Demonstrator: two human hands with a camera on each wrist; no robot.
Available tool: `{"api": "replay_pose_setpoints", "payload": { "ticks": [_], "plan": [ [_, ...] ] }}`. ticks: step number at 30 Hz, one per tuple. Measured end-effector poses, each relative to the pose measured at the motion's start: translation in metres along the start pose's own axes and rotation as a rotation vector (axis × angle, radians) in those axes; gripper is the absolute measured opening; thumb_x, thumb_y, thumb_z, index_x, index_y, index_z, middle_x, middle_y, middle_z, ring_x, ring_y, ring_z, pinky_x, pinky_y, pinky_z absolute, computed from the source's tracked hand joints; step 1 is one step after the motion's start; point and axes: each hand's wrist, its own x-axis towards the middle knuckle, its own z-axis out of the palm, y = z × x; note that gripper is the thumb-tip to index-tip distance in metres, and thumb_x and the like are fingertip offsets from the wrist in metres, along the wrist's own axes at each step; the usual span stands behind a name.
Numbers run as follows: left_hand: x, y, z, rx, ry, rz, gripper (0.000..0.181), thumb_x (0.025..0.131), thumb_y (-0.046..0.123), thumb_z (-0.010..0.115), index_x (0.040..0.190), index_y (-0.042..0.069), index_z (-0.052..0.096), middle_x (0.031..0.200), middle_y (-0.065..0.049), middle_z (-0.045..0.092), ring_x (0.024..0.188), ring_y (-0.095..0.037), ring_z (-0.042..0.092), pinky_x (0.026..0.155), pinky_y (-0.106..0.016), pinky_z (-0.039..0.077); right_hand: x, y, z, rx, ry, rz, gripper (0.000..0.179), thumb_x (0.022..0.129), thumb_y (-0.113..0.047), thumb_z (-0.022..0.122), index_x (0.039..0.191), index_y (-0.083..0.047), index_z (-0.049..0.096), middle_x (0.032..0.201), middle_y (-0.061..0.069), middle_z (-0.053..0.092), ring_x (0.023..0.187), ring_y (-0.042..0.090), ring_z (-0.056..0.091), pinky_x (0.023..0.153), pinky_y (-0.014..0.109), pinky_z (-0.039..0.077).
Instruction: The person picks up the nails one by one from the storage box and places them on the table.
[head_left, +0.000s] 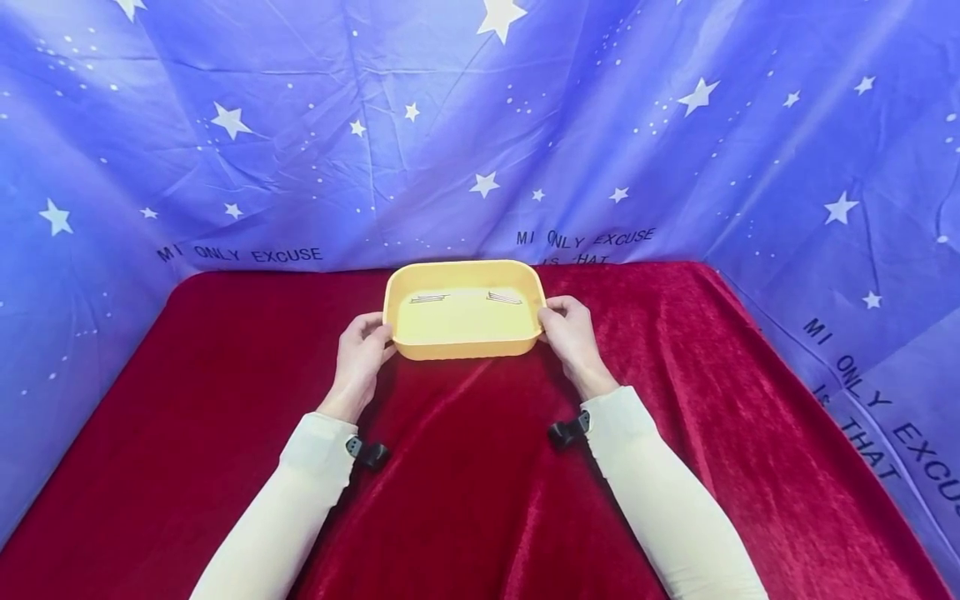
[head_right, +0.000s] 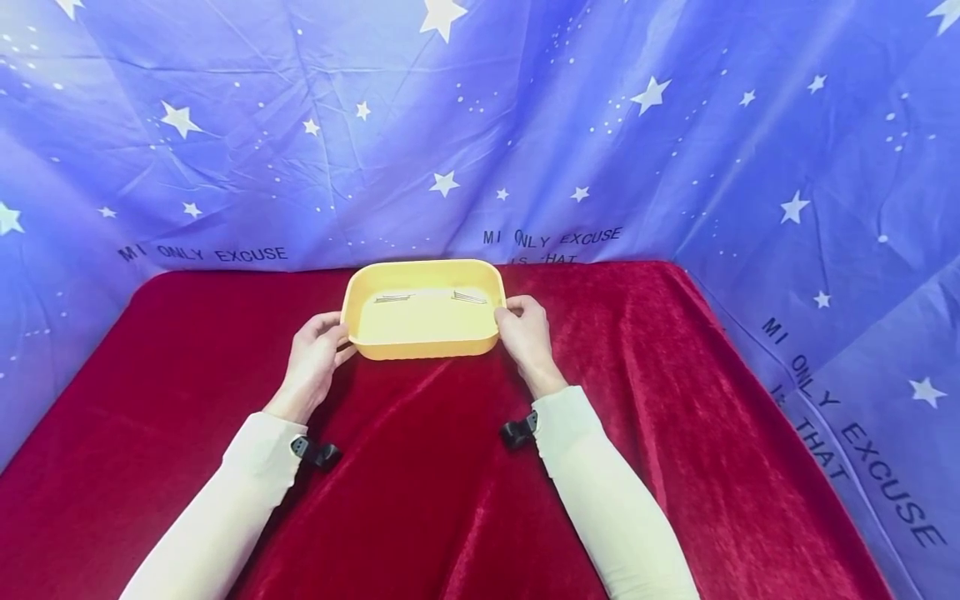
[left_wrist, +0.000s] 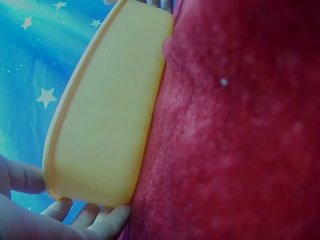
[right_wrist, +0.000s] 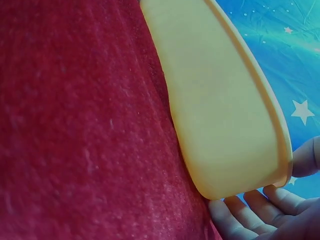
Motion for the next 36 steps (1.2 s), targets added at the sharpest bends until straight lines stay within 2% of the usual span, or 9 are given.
{"api": "replay_pose_setpoints", "payload": {
  "ticks": [9, 16, 20, 28, 36],
  "plan": [
    [-0.0032, 0.0008, 0.0006, 0.013, -0.012, 0.006, 0.035, 0.093, 0.004, 0.049, 0.126, -0.007, 0.048, 0.121, -0.022, 0.051, 0.109, -0.025, 0.055, 0.094, -0.041, 0.049, -0.0010, -0.0003, -0.0038, -0.109, 0.022, -0.018, 0.032, 0.083, -0.010, 0.050, 0.111, 0.006, 0.057, 0.093, 0.015, 0.056, 0.073, 0.020, 0.060, 0.072, 0.034, 0.056],
    [-0.0047, 0.0005, 0.0010, 0.012, -0.016, 0.008, 0.034, 0.093, 0.004, 0.049, 0.125, -0.007, 0.048, 0.120, -0.022, 0.051, 0.109, -0.026, 0.054, 0.095, -0.042, 0.048, -0.0018, -0.0001, -0.0052, -0.173, 0.031, -0.027, 0.027, 0.083, -0.012, 0.050, 0.105, 0.002, 0.058, 0.088, 0.013, 0.056, 0.074, 0.021, 0.060, 0.064, 0.026, 0.055],
    [-0.0040, 0.0001, 0.0010, 0.018, -0.015, 0.010, 0.034, 0.093, 0.005, 0.049, 0.125, -0.006, 0.049, 0.119, -0.020, 0.051, 0.109, -0.025, 0.054, 0.095, -0.040, 0.048, -0.0015, -0.0007, -0.0051, -0.202, 0.036, -0.031, 0.026, 0.083, -0.013, 0.050, 0.104, 0.001, 0.059, 0.088, 0.013, 0.056, 0.077, 0.024, 0.061, 0.063, 0.026, 0.055],
    [-0.0031, -0.0009, 0.0008, 0.028, -0.014, 0.014, 0.034, 0.093, 0.004, 0.049, 0.125, -0.007, 0.048, 0.119, -0.021, 0.052, 0.109, -0.025, 0.054, 0.095, -0.041, 0.049, -0.0006, -0.0009, -0.0057, -0.191, 0.017, -0.019, 0.028, 0.084, -0.014, 0.050, 0.105, 0.002, 0.058, 0.091, 0.014, 0.056, 0.079, 0.023, 0.062, 0.068, 0.031, 0.057],
    [-0.0023, -0.0009, 0.0004, 0.026, -0.014, 0.010, 0.034, 0.093, 0.005, 0.050, 0.126, -0.006, 0.048, 0.121, -0.021, 0.052, 0.110, -0.026, 0.055, 0.094, -0.040, 0.049, -0.0002, -0.0011, -0.0058, -0.138, -0.002, -0.010, 0.028, 0.083, -0.011, 0.049, 0.105, 0.004, 0.056, 0.092, 0.016, 0.054, 0.083, 0.029, 0.063, 0.074, 0.039, 0.057]
  ]
}}
